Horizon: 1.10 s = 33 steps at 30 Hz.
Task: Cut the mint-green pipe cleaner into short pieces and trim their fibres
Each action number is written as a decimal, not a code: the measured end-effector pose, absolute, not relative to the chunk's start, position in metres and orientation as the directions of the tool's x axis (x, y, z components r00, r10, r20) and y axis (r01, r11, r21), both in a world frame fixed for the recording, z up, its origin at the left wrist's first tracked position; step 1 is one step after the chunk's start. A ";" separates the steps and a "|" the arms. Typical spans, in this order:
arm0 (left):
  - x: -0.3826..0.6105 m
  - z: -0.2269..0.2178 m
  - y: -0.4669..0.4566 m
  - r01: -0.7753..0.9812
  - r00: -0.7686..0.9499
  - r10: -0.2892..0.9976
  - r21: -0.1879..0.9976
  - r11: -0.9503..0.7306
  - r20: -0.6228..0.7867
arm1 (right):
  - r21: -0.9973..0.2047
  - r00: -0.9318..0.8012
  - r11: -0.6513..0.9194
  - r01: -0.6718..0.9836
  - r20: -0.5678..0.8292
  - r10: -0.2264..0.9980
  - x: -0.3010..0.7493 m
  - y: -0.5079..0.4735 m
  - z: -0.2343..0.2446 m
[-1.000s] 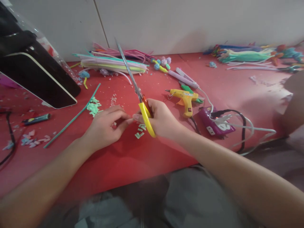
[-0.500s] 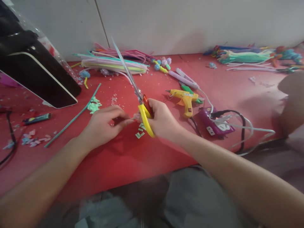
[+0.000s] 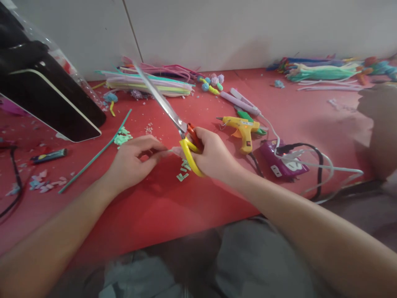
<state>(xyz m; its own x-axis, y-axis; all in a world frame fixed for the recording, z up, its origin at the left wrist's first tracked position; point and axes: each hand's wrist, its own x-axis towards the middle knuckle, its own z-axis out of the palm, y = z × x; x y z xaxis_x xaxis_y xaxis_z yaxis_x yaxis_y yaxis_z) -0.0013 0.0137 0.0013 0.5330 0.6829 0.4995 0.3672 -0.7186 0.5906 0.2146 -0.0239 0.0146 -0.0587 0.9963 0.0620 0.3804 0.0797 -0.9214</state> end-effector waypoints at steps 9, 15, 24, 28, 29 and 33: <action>-0.012 0.002 0.027 0.411 0.354 0.810 0.701 -0.583 0.467 | -0.593 -0.090 0.139 0.793 0.111 0.990 0.257 -0.009 0.000; -0.014 -0.005 0.029 0.349 0.309 0.869 0.804 -0.481 0.386 | -0.562 -0.130 0.154 0.813 0.083 0.988 0.262 -0.005 -0.002; -0.015 -0.015 0.030 0.290 0.302 0.881 0.845 -0.449 0.365 | -0.514 -0.162 0.172 0.841 0.064 0.985 0.263 -0.003 -0.004; -0.014 -0.014 0.030 0.271 0.301 0.887 0.860 -0.432 0.350 | -0.514 -0.176 0.186 0.837 0.069 0.982 0.263 -0.003 -0.004; -0.014 -0.013 0.030 0.268 0.301 0.887 0.862 -0.430 0.349 | -0.510 -0.181 0.191 0.838 0.070 0.981 0.263 -0.003 -0.004; -0.015 -0.013 0.030 0.251 0.301 0.890 0.873 -0.419 0.341 | -0.486 -0.189 0.200 0.851 0.072 0.979 0.264 -0.002 -0.006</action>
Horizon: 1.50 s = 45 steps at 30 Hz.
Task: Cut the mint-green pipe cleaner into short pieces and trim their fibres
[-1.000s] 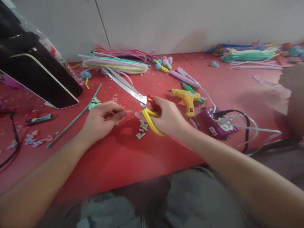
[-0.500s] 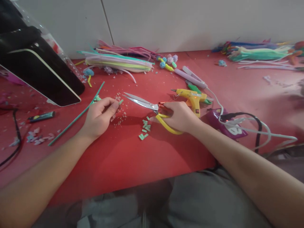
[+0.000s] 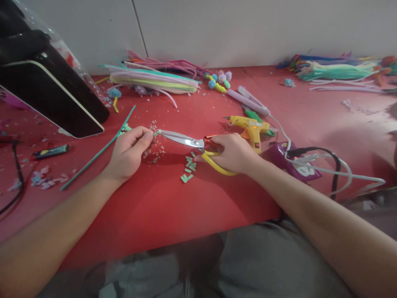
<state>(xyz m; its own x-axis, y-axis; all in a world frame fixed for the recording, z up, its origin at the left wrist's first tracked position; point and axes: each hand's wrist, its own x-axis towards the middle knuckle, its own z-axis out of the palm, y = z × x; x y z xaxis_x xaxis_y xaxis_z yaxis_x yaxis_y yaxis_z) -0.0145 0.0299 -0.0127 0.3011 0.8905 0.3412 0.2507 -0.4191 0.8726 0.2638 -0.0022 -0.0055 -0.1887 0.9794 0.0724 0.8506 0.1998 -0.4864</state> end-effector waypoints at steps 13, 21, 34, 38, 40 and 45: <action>-0.001 -0.007 0.024 0.104 0.245 0.937 0.954 -0.281 0.249 | -0.519 -0.179 0.191 0.833 0.074 0.981 0.260 -0.007 0.000; -0.001 -0.008 0.025 0.139 0.252 0.934 0.946 -0.293 0.252 | -0.516 -0.191 0.201 0.833 0.073 0.979 0.257 -0.008 0.000; 0.001 -0.008 0.025 0.156 0.244 0.931 0.937 -0.314 0.271 | -0.100 -0.184 0.175 0.979 -0.088 0.979 0.255 -0.012 0.013; 0.002 -0.006 0.024 0.143 0.243 0.928 0.936 -0.321 0.282 | 0.089 -0.220 0.230 0.969 -0.113 0.969 0.251 -0.014 0.022; 0.002 -0.004 0.024 0.136 0.237 0.930 0.938 -0.320 0.282 | 0.142 -0.215 0.230 0.963 -0.117 0.970 0.250 -0.012 0.022; 0.003 -0.003 0.023 0.100 0.220 0.932 0.944 -0.315 0.288 | 0.175 -0.231 0.250 0.952 -0.122 0.965 0.251 -0.006 0.018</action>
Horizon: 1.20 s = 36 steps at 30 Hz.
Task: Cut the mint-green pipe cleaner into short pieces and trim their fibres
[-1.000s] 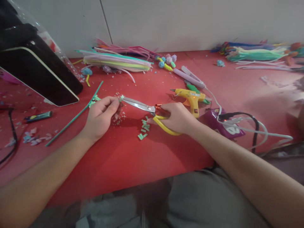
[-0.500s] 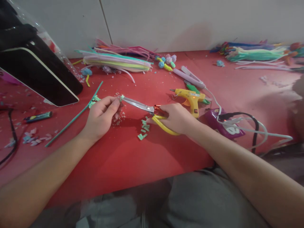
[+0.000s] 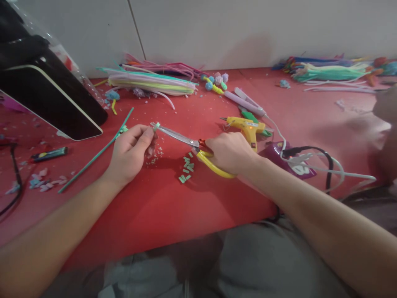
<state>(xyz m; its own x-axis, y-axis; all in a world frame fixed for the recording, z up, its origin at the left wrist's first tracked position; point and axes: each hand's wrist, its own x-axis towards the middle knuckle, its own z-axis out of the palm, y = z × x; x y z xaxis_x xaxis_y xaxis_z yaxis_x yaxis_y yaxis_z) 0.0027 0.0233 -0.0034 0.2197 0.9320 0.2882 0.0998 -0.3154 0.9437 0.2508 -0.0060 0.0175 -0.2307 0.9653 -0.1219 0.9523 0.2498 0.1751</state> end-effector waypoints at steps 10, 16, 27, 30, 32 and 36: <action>0.001 -0.006 0.026 0.096 0.199 0.942 0.951 -0.294 0.271 | -0.001 -0.175 0.175 0.985 -0.048 0.983 0.251 -0.005 0.011; -0.006 -0.007 0.028 0.134 0.227 0.942 0.950 -0.283 0.249 | -0.187 -0.111 0.131 0.974 0.112 0.987 0.258 -0.004 0.003; -0.008 -0.012 0.032 0.058 0.304 0.946 0.989 -0.133 0.109 | -0.503 -0.174 0.197 0.841 0.093 0.980 0.265 -0.006 0.001; -0.007 -0.010 0.032 0.050 0.290 0.951 0.991 -0.125 0.105 | -0.486 -0.196 0.220 0.846 0.101 0.975 0.265 -0.006 -0.003; -0.007 -0.009 0.031 0.049 0.279 0.955 0.992 -0.119 0.101 | -0.484 -0.197 0.224 0.846 0.106 0.975 0.265 -0.005 -0.005; -0.007 -0.010 0.031 0.056 0.279 0.955 0.991 -0.120 0.100 | -0.493 -0.200 0.226 0.840 0.105 0.974 0.266 -0.004 -0.005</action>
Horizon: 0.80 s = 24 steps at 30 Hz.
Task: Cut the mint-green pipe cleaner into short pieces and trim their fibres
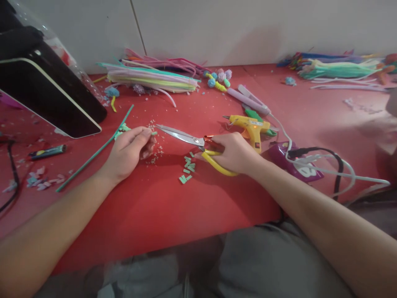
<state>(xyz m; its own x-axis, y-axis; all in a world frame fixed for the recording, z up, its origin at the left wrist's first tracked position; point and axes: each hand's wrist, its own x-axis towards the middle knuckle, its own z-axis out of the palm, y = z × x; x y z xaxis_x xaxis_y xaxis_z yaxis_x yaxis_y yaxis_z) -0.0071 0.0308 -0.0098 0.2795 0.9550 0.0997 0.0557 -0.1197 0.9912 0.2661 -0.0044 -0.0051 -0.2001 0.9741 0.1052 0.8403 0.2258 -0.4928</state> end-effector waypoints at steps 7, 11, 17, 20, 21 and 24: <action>-0.007 -0.008 0.031 0.069 0.296 0.947 0.987 -0.147 0.120 | -0.460 -0.218 0.237 0.856 0.095 0.971 0.266 -0.004 -0.004; -0.009 -0.010 0.032 0.069 0.303 0.944 0.985 -0.157 0.130 | -0.453 -0.227 0.243 0.858 0.092 0.970 0.266 -0.004 -0.005; -0.011 -0.012 0.033 0.079 0.341 0.933 0.985 -0.154 0.118 | -0.479 -0.211 0.219 0.850 0.071 0.975 0.266 -0.003 -0.005; -0.012 -0.012 0.033 0.082 0.339 0.933 0.984 -0.156 0.120 | -0.470 -0.224 0.228 0.852 0.067 0.972 0.266 -0.003 -0.005; -0.012 -0.012 0.033 0.082 0.338 0.934 0.984 -0.155 0.119 | -0.468 -0.228 0.232 0.853 0.065 0.971 0.266 -0.002 -0.005; -0.012 -0.012 0.032 0.084 0.339 0.933 0.984 -0.159 0.122 | -0.462 -0.230 0.234 0.856 0.066 0.971 0.267 -0.002 -0.006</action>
<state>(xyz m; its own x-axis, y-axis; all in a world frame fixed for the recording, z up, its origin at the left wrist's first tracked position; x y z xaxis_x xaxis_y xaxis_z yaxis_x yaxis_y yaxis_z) -0.0119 0.0324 -0.0120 0.3388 0.9330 0.1215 0.0843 -0.1588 0.9837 0.2668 -0.0019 -0.0056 -0.2296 0.9710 0.0662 0.8556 0.2338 -0.4619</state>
